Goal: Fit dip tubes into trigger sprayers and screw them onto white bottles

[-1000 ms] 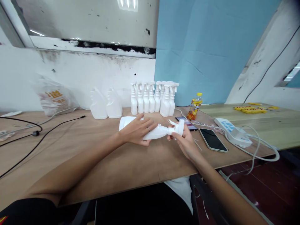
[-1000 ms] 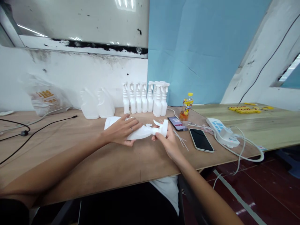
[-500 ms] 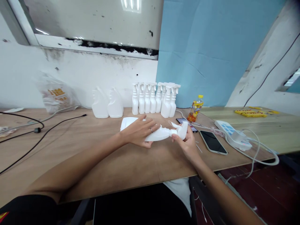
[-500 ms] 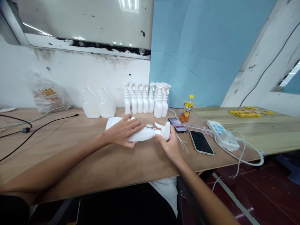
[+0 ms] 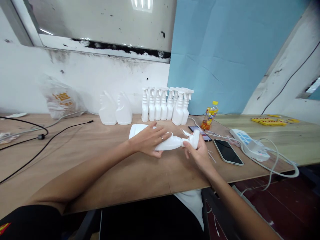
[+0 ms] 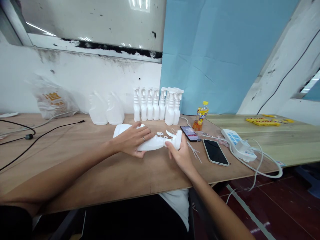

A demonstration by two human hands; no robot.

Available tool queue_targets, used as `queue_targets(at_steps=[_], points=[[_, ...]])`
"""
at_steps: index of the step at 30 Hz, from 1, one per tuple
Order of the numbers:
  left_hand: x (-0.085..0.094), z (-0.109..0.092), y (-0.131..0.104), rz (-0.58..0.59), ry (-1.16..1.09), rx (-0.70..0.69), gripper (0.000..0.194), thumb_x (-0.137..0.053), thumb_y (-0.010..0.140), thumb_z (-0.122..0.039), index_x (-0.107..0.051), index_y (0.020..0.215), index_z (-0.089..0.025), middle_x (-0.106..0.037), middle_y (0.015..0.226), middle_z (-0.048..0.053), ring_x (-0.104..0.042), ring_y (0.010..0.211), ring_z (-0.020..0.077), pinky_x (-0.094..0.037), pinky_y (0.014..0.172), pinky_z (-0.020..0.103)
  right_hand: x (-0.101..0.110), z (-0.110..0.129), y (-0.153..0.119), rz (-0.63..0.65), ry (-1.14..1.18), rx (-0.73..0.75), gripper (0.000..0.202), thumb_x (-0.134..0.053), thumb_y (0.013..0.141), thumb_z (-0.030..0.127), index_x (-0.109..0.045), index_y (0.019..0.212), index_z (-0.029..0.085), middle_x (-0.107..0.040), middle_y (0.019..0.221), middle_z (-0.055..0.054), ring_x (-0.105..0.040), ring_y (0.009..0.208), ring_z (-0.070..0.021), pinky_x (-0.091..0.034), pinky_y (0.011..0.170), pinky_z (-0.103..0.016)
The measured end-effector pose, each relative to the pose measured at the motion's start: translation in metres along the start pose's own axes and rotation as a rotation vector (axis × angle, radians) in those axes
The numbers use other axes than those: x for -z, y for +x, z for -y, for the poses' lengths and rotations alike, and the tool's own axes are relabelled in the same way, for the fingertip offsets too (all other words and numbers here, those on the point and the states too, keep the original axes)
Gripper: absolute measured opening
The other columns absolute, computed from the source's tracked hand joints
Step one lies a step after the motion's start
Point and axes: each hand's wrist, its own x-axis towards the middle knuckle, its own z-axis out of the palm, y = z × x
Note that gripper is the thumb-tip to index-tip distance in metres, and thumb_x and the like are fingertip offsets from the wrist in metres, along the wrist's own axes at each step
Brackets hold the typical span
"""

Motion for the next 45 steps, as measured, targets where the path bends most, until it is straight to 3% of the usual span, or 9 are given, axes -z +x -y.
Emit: queue_targets(at_steps=[5,8,12,16,20,24,28,33,45], points=[[0.000,-0.001,0.000,-0.006,0.003,0.000,0.067,-0.050,0.083,-0.049,-0.045,0.136,-0.009,-0.062,0.113,0.016,-0.055,0.099,0.0314,-0.035,0.093,0.049,0.001,0.002,-0.002,0.015,0.008,0.025,0.047,-0.073,0.083,0.048,-0.044,0.110,0.024,-0.065,0.071,0.002,-0.060,0.053,-0.0159,-0.044,0.049,-0.027],[-0.001,-0.001,0.000,-0.014,-0.009,-0.011,0.069,-0.050,0.081,-0.050,-0.045,0.135,-0.007,-0.062,0.112,0.017,-0.055,0.097,0.0306,-0.036,0.090,0.048,0.000,0.004,-0.003,-0.034,0.022,0.003,0.041,-0.071,0.085,0.048,-0.043,0.105,0.025,-0.061,0.064,0.005,-0.048,0.039,-0.0115,-0.038,0.042,-0.026],[-0.003,-0.003,0.002,-0.006,0.004,-0.023,0.061,-0.052,0.080,-0.048,-0.050,0.127,-0.009,-0.063,0.105,0.015,-0.054,0.093,0.0302,-0.037,0.088,0.046,-0.001,0.005,-0.003,0.031,0.060,0.028,0.049,-0.077,0.079,0.044,-0.043,0.109,0.025,-0.066,0.073,0.002,-0.062,0.056,-0.0166,-0.048,0.054,-0.028],[-0.007,-0.004,0.002,-0.009,-0.014,-0.018,0.063,-0.056,0.076,-0.052,-0.052,0.122,-0.008,-0.062,0.102,0.015,-0.053,0.089,0.0295,-0.039,0.084,0.043,-0.001,0.003,-0.004,-0.012,0.051,-0.014,0.042,-0.074,0.083,0.044,-0.046,0.107,0.024,-0.061,0.063,0.006,-0.047,0.038,-0.0115,-0.037,0.040,-0.026],[-0.006,-0.002,0.000,0.021,0.014,-0.012,0.058,-0.057,0.076,-0.051,-0.053,0.117,-0.010,-0.062,0.099,0.013,-0.054,0.082,0.0280,-0.039,0.076,0.041,0.002,0.003,-0.002,0.070,0.046,-0.005,0.056,-0.080,0.078,0.039,-0.050,0.122,0.021,-0.069,0.073,0.001,-0.066,0.066,-0.0189,-0.051,0.065,-0.030],[-0.002,0.000,-0.001,0.021,0.013,-0.020,0.058,-0.058,0.075,-0.052,-0.054,0.115,-0.010,-0.062,0.096,0.013,-0.055,0.077,0.0266,-0.037,0.070,0.039,0.006,0.001,-0.002,0.094,0.033,-0.085,0.034,-0.081,0.077,0.041,-0.063,0.092,0.016,-0.070,0.069,-0.002,-0.065,0.059,-0.0172,-0.048,0.061,-0.029],[0.000,-0.004,-0.001,-0.011,-0.040,-0.068,0.061,-0.058,0.078,-0.049,-0.050,0.122,-0.008,-0.063,0.101,0.015,-0.057,0.084,0.0282,-0.038,0.074,0.039,0.010,0.000,-0.003,0.068,-0.010,-0.147,0.041,-0.075,0.081,0.049,-0.055,0.064,0.019,-0.055,0.046,0.003,-0.045,0.035,-0.0094,-0.031,0.040,-0.025],[-0.002,-0.007,0.000,0.001,-0.075,-0.078,0.057,-0.059,0.079,-0.046,-0.052,0.119,-0.007,-0.064,0.101,0.015,-0.058,0.086,0.0287,-0.039,0.077,0.039,0.008,-0.001,-0.001,0.028,-0.028,-0.231,0.046,-0.075,0.078,0.056,-0.053,0.062,0.020,-0.048,0.041,0.004,-0.036,0.036,-0.0088,-0.019,0.037,-0.024],[0.000,-0.010,-0.001,0.067,-0.143,0.073,0.082,-0.062,0.076,-0.060,-0.042,0.138,-0.010,-0.066,0.115,0.016,-0.063,0.091,0.0315,-0.042,0.080,0.041,0.002,0.000,-0.003,-0.014,-0.193,-0.126,0.044,-0.070,0.079,0.059,-0.055,0.065,0.020,-0.053,0.048,0.002,-0.043,0.045,-0.0120,-0.033,0.045,-0.026]])
